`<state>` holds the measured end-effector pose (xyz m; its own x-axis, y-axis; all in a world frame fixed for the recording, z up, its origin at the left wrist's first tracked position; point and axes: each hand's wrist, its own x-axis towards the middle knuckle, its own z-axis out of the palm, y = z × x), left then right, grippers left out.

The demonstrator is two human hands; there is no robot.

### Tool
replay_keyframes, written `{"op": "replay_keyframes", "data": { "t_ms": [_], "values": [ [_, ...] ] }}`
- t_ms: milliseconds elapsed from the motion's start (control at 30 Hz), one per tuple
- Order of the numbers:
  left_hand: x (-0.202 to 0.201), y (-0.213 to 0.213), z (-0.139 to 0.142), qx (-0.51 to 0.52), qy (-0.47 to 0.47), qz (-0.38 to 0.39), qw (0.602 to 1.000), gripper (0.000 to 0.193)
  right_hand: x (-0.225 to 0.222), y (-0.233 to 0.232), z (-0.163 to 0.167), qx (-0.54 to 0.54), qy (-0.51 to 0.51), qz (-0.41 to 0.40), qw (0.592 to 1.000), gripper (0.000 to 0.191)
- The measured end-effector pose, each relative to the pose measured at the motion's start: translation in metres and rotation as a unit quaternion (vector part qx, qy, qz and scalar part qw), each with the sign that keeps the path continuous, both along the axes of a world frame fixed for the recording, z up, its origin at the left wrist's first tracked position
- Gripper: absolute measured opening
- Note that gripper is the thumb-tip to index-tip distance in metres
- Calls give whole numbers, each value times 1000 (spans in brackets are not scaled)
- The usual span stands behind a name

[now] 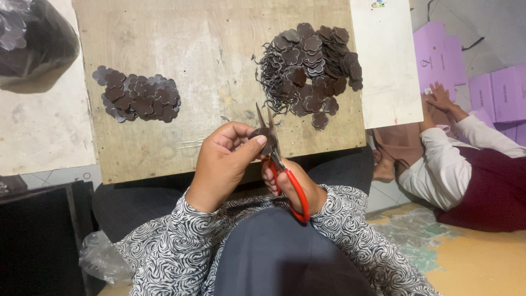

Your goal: The person uses red-handled scissors to trim the edges of small dark brown flower-shaped pieces. They pick up each piece, cut along the outline, and place the finished piece onto a growing pile on the table.

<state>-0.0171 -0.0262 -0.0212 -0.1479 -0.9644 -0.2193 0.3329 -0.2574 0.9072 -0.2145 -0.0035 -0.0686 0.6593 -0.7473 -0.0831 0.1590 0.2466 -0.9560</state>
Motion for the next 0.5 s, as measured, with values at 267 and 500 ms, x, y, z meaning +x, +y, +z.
{"op": "replay_keyframes", "data": {
  "t_ms": [267, 500],
  "values": [
    [-5, 0, -6, -12, 6, 20, 1000, 11, 6, 3, 3, -16, -3, -48, 999, 58],
    [-8, 1, -8, -3, -8, 34, 999, 9, 8, 5, 7, -29, 23, -66, 997, 55]
  ]
}}
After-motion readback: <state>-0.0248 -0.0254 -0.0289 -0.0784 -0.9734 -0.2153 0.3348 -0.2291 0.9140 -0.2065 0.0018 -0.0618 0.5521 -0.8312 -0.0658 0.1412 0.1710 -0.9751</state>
